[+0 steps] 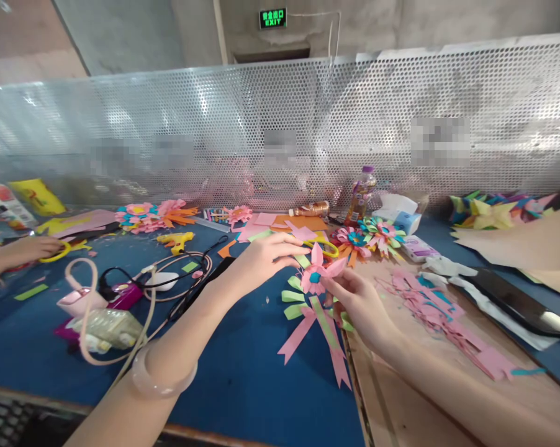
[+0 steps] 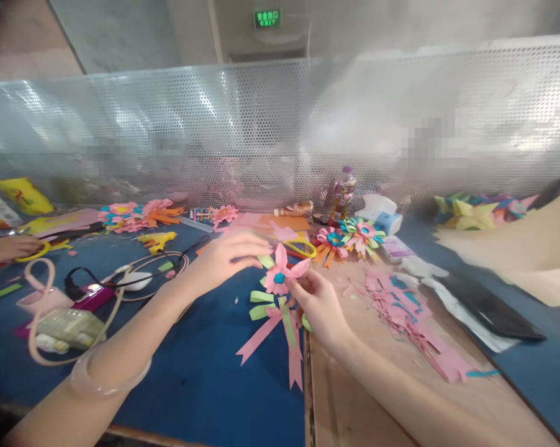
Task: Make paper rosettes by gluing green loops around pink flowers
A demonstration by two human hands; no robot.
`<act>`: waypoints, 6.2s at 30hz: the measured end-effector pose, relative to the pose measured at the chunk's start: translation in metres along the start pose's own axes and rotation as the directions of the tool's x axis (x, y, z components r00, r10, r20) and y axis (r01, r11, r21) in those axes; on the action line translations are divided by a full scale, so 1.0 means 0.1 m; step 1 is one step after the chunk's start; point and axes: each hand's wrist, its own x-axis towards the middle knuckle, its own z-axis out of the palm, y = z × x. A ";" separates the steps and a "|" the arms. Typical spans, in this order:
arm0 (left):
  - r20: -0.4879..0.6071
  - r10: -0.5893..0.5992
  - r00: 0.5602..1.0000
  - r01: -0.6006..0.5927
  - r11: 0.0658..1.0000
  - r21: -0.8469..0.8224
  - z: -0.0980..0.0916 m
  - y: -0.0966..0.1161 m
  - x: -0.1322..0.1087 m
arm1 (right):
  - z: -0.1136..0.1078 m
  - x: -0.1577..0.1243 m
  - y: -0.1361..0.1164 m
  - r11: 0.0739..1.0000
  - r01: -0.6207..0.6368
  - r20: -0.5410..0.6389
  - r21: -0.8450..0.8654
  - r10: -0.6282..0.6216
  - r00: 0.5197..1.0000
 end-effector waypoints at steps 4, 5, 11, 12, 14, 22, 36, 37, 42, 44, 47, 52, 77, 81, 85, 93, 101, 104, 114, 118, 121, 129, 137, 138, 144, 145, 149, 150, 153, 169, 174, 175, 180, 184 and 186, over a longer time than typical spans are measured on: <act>-0.038 -0.034 0.999 0.032 0.999 -0.036 -0.01 0.01 0.00 | 0.02 0.00 -0.04 0.999 0.028 -0.026 0.016 -0.028 0.999; -0.047 -0.056 0.997 0.053 0.996 -0.072 0.00 0.02 0.00 | 0.03 0.00 -0.05 0.999 0.037 -0.034 0.016 -0.037 0.999; -0.071 -0.242 0.968 0.197 0.900 -0.389 0.07 0.03 0.01 | 0.06 0.00 -0.10 0.997 0.080 -0.077 0.009 -0.079 0.994; -0.060 -0.268 0.961 0.217 0.875 -0.432 0.08 0.04 0.02 | 0.06 -0.01 -0.10 0.995 0.095 -0.074 0.013 -0.093 0.993; -0.040 -0.307 0.951 0.248 0.831 -0.498 0.08 0.06 0.02 | 0.07 -0.02 -0.11 0.992 0.128 -0.069 0.010 -0.127 0.989; 0.001 -0.373 0.928 0.304 0.755 -0.581 0.02 0.14 0.03 | 0.10 -0.04 -0.14 0.982 0.191 -0.056 -0.012 -0.191 0.980; -0.103 -0.273 0.957 0.184 0.838 -0.513 -0.04 0.31 0.01 | 0.09 -0.09 -0.07 0.943 0.332 -0.130 -0.011 -0.331 0.935; -0.103 -0.263 0.959 0.175 0.841 -0.512 -0.05 0.32 0.00 | 0.09 -0.09 -0.07 0.938 0.348 -0.146 -0.012 -0.346 0.927; -0.113 -0.196 0.974 0.109 0.844 -0.525 -0.08 0.39 0.00 | 0.08 -0.10 -0.03 0.889 0.456 -0.167 -0.040 -0.455 0.874; -0.124 -0.174 0.977 0.082 0.843 -0.531 -0.09 0.42 -0.01 | 0.07 -0.11 -0.01 0.869 0.490 -0.146 -0.068 -0.494 0.857; -0.136 -0.135 0.981 0.041 0.843 -0.536 -0.11 0.46 -0.02 | 0.04 -0.14 0.01 0.858 0.500 -0.120 -0.116 -0.512 0.851; -0.138 -0.087 0.987 0.003 0.856 -0.518 -0.14 0.52 -0.02 | 0.02 -0.18 0.00 0.830 0.529 -0.108 -0.174 -0.550 0.828; -0.098 -0.032 0.995 -0.019 0.879 -0.477 -0.17 0.53 -0.03 | 0.03 -0.21 -0.12 0.810 0.551 -0.174 -0.201 -0.583 0.793; -0.072 -0.055 0.996 0.013 0.877 -0.480 -0.18 0.52 -0.02 | 0.02 -0.19 -0.08 0.819 0.540 -0.168 -0.192 -0.570 0.804; -0.061 -0.062 0.996 0.025 0.876 -0.481 -0.18 0.53 -0.02 | 0.01 -0.18 -0.06 0.831 0.527 -0.155 -0.178 -0.552 0.819; -0.047 -0.061 0.997 0.031 0.872 -0.488 -0.17 0.52 -0.04 | 0.03 -0.18 -0.05 0.818 0.564 -0.151 -0.114 -0.576 0.804; 0.004 -0.065 0.998 0.061 0.920 -0.388 -0.21 0.55 -0.06 | 0.05 -0.15 -0.01 0.813 0.582 -0.217 -0.033 -0.574 0.789; -0.004 -0.079 0.997 0.071 0.924 -0.376 -0.20 0.55 -0.06 | 0.05 -0.15 -0.02 0.806 0.592 -0.197 -0.020 -0.584 0.788; -0.032 -0.026 0.999 0.010 0.909 -0.417 -0.20 0.57 -0.02 | 0.03 -0.16 -0.04 0.772 0.625 -0.128 -0.116 -0.636 0.761; -0.024 -0.001 1.000 -0.010 0.901 -0.433 -0.21 0.57 -0.01 | 0.02 -0.17 -0.05 0.775 0.613 -0.137 -0.155 -0.631 0.764; -0.020 -0.001 1.000 -0.008 0.895 -0.446 -0.22 0.57 0.00 | 0.00 -0.17 -0.03 0.765 0.619 -0.140 -0.175 -0.642 0.754; -0.006 -0.005 1.000 0.002 0.894 -0.448 -0.24 0.58 0.00 | -0.02 -0.19 0.00 0.770 0.611 -0.122 -0.185 -0.635 0.763; -0.006 0.015 1.000 -0.016 0.892 -0.451 -0.25 0.58 -0.03 | -0.01 -0.18 -0.01 0.771 0.610 -0.117 -0.182 -0.633 0.765; -0.006 0.020 1.000 -0.021 0.893 -0.450 -0.25 0.58 -0.03 | 0.00 -0.18 -0.02 0.773 0.609 -0.117 -0.181 -0.631 0.767; -0.002 0.022 1.000 -0.021 0.899 -0.437 -0.25 0.57 -0.02 | -0.01 -0.19 -0.01 0.774 0.610 -0.122 -0.170 -0.631 0.766; 0.000 0.022 1.000 -0.020 0.900 -0.436 -0.25 0.57 -0.02 | -0.01 -0.19 -0.01 0.774 0.609 -0.115 -0.170 -0.630 0.768; 0.005 0.008 1.000 -0.005 0.901 -0.434 -0.24 0.56 -0.02 | 0.00 -0.19 -0.01 0.783 0.606 -0.096 -0.138 -0.620 0.779; 0.007 0.005 1.000 -0.001 0.901 -0.433 -0.24 0.56 -0.02 | 0.00 -0.19 0.00 0.782 0.611 -0.098 -0.122 -0.622 0.777; 0.024 -0.009 1.000 0.019 0.901 -0.434 -0.24 0.56 -0.02 | 0.01 -0.19 0.03 0.780 0.621 -0.102 -0.081 -0.626 0.773; 0.069 -0.007 0.998 0.038 0.889 -0.456 -0.26 0.60 0.00 | 0.03 -0.22 0.04 0.801 0.595 -0.125 -0.064 -0.598 0.792; 0.078 -0.021 0.997 0.055 0.884 -0.465 -0.26 0.60 0.01 | 0.04 -0.23 0.03 0.787 0.613 -0.115 -0.070 -0.617 0.779; 0.083 -0.032 0.996 0.067 0.885 -0.460 -0.26 0.61 0.01 | 0.04 -0.23 0.03 0.785 0.616 -0.119 -0.064 -0.619 0.776; 0.123 -0.146 0.982 0.186 0.881 -0.436 -0.21 0.63 0.00 | 0.09 -0.23 0.02 0.832 0.555 -0.178 -0.019 -0.549 0.817; 0.084 -0.217 0.973 0.231 0.858 -0.459 -0.08 0.61 -0.03 | 0.11 -0.24 0.00 0.863 0.505 -0.170 -0.003 -0.499 0.850; 0.059 -0.258 0.964 0.253 0.835 -0.488 -0.01 0.60 -0.04 | 0.12 -0.25 -0.03 0.866 0.499 -0.161 -0.009 -0.494 0.854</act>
